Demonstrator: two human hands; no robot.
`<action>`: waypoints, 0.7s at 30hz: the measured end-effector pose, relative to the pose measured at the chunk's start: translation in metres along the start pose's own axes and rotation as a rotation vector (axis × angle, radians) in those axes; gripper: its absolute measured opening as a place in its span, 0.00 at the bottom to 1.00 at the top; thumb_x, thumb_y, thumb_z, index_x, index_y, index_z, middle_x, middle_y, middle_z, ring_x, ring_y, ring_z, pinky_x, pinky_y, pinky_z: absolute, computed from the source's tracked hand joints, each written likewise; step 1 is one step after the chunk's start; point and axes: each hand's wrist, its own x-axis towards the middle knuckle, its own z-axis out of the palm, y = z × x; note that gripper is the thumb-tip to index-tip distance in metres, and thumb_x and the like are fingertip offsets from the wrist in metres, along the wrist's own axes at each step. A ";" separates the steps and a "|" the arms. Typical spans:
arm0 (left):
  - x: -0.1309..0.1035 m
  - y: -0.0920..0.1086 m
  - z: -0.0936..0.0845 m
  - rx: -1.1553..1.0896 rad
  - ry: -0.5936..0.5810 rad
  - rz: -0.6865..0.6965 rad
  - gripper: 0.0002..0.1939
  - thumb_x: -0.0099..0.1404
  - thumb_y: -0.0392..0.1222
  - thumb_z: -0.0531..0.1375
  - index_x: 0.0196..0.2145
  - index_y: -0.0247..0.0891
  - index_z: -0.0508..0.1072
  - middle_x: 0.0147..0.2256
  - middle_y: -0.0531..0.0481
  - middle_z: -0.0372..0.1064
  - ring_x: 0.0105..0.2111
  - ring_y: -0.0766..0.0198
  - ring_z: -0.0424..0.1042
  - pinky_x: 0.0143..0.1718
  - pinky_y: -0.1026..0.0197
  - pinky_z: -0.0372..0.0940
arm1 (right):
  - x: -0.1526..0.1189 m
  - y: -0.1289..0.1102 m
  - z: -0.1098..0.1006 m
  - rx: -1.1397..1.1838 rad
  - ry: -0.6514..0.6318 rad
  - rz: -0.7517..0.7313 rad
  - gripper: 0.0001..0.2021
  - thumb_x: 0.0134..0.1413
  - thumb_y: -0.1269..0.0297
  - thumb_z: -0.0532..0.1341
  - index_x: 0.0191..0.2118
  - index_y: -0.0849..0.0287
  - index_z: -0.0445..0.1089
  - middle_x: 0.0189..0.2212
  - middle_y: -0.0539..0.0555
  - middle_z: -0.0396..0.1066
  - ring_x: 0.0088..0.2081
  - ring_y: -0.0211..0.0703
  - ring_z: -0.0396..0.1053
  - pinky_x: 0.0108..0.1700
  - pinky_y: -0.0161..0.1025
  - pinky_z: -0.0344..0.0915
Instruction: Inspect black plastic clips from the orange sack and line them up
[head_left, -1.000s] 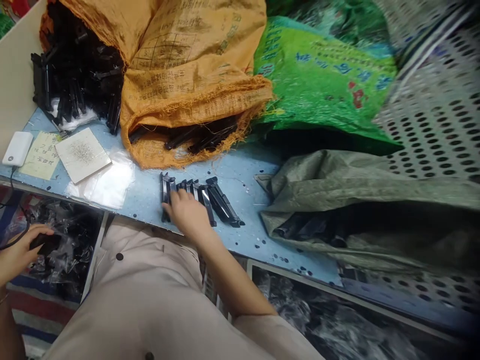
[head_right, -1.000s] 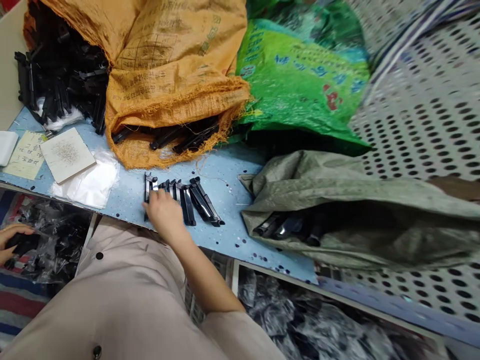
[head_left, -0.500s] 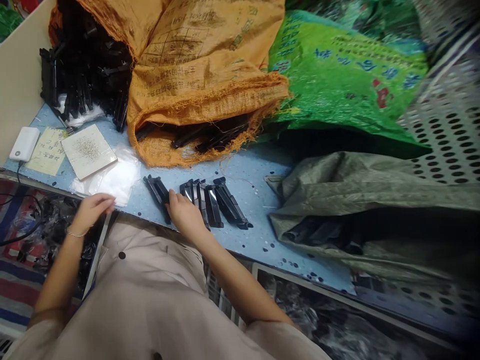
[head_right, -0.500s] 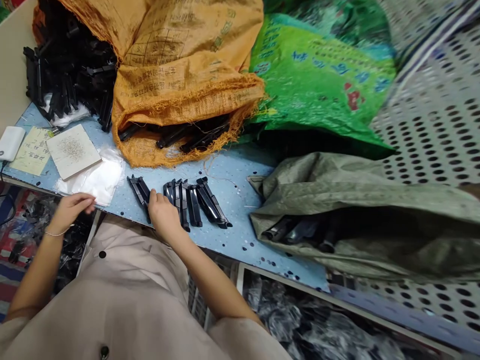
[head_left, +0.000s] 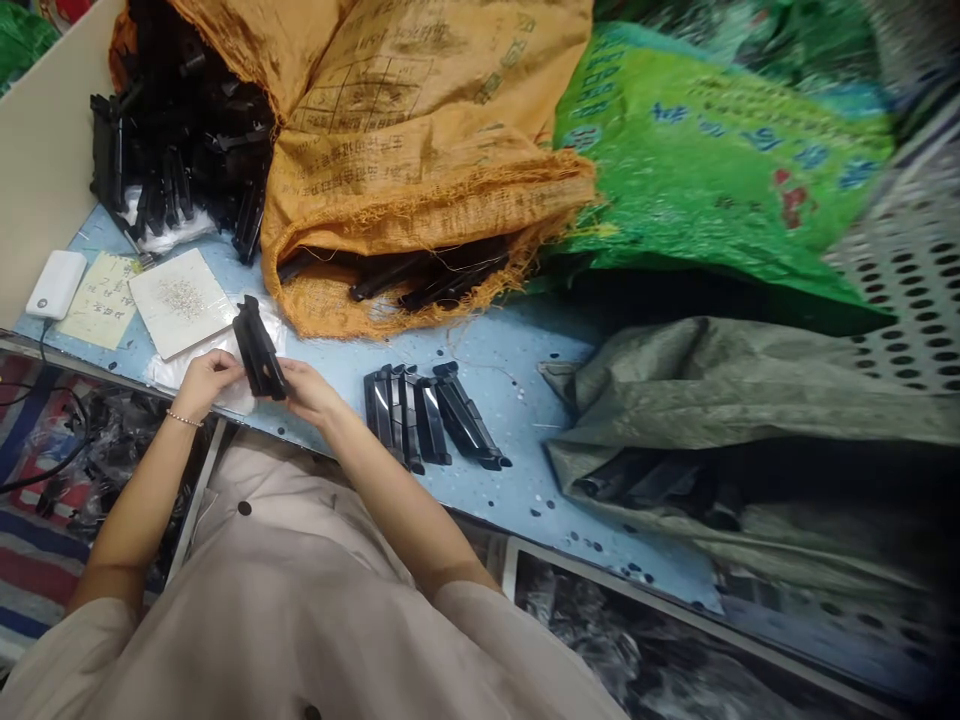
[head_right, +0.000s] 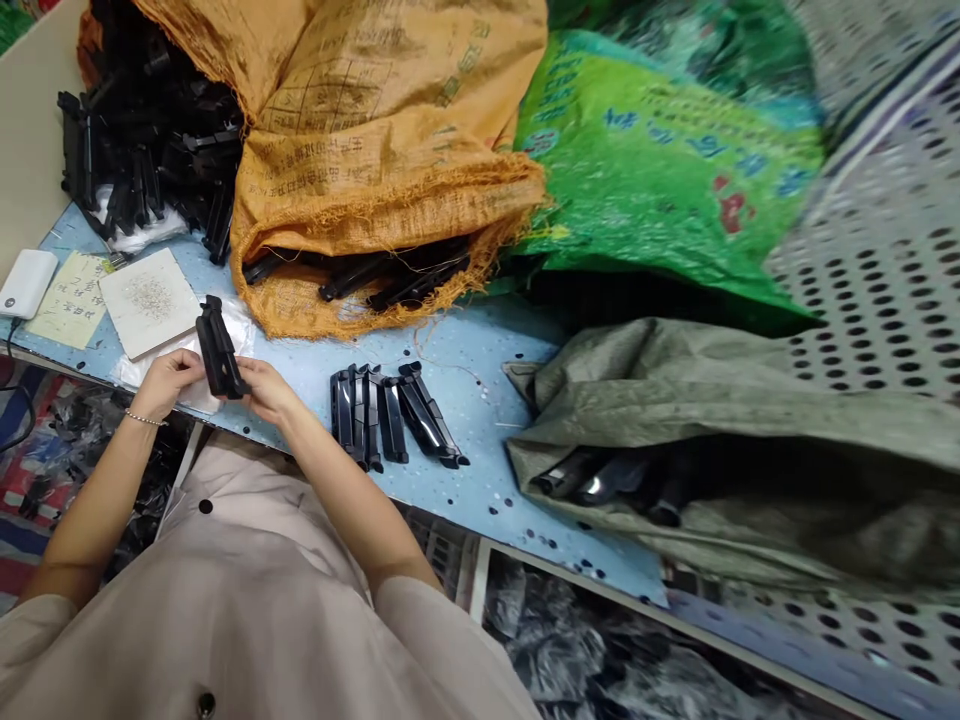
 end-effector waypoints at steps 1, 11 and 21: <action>-0.001 0.002 -0.002 -0.026 0.019 0.023 0.19 0.45 0.48 0.73 0.23 0.35 0.69 0.27 0.53 0.68 0.25 0.70 0.64 0.28 0.65 0.60 | 0.007 0.001 0.001 0.023 0.029 0.005 0.13 0.45 0.63 0.73 0.34 0.61 0.72 0.26 0.50 0.75 0.28 0.37 0.71 0.35 0.37 0.75; -0.006 0.006 -0.025 0.915 -0.019 0.567 0.19 0.63 0.27 0.52 0.47 0.36 0.77 0.53 0.39 0.71 0.54 0.52 0.70 0.59 0.46 0.65 | -0.039 0.008 -0.019 0.010 0.071 -0.085 0.16 0.42 0.58 0.74 0.32 0.59 0.70 0.26 0.48 0.75 0.27 0.37 0.72 0.30 0.34 0.74; -0.044 0.018 -0.010 0.876 -0.263 0.618 0.42 0.62 0.25 0.52 0.72 0.42 0.49 0.68 0.37 0.52 0.61 0.55 0.67 0.62 0.51 0.66 | -0.028 0.040 -0.005 0.002 -0.019 0.149 0.10 0.51 0.63 0.69 0.33 0.63 0.71 0.27 0.53 0.74 0.27 0.37 0.72 0.27 0.31 0.73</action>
